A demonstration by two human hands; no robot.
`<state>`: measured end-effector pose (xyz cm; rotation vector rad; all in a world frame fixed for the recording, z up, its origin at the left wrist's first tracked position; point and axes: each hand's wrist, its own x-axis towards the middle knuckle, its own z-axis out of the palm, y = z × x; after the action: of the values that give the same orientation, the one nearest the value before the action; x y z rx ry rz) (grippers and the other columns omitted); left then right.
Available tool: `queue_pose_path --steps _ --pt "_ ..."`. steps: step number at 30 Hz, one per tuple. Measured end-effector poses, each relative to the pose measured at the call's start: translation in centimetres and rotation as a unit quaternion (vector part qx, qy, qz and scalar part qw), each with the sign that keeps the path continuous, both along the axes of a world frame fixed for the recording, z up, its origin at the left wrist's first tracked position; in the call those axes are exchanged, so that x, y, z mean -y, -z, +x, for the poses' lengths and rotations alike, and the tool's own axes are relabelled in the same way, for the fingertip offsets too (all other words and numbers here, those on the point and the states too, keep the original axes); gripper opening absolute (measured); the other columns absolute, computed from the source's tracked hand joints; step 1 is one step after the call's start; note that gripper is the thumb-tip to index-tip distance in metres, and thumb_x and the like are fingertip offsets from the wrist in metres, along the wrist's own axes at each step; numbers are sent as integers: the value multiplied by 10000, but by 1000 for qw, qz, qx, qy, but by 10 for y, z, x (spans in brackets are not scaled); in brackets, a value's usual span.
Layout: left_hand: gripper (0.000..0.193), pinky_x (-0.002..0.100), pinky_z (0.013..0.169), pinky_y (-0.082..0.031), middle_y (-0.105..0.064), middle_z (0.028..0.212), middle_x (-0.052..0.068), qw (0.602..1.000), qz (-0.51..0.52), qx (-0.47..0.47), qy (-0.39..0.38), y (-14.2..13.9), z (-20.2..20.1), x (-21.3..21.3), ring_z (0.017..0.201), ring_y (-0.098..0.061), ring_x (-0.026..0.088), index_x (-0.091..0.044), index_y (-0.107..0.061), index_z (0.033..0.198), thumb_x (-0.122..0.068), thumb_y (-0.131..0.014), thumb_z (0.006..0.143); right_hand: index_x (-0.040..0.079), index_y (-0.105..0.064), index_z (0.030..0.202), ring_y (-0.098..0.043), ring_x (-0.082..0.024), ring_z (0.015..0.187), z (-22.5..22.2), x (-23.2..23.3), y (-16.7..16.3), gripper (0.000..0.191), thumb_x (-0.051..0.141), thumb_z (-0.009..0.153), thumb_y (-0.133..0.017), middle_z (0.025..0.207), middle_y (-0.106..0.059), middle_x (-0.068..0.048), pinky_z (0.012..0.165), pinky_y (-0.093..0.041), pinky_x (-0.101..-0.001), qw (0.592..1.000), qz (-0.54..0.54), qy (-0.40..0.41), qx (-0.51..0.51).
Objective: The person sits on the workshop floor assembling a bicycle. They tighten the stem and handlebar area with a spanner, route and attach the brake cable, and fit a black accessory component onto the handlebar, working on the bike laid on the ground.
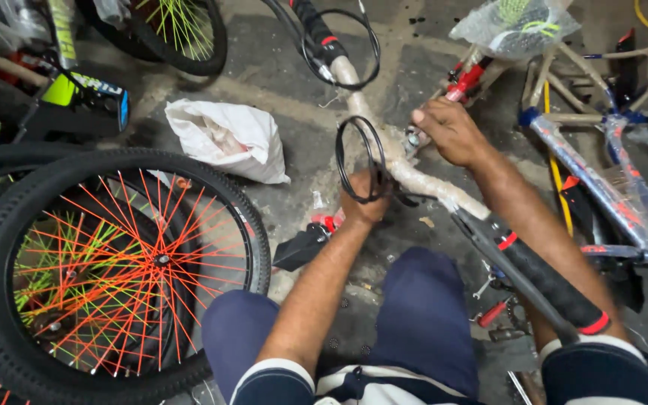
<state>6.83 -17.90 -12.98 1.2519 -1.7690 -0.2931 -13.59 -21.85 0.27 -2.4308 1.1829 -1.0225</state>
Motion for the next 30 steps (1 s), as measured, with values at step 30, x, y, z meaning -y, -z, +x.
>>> queue_pose_path --steps 30 --pt "220 514 668 -544 -701 835 165 999 4 -25 -20 0 1 17 778 -688 414 -79 -707 885 -269 -760 786 29 -664 1164 -573 -383 1020 -2 5 -6 325 298 984 -638 1021 -609 -155 920 -470 -477 983 -136 -51 -117"
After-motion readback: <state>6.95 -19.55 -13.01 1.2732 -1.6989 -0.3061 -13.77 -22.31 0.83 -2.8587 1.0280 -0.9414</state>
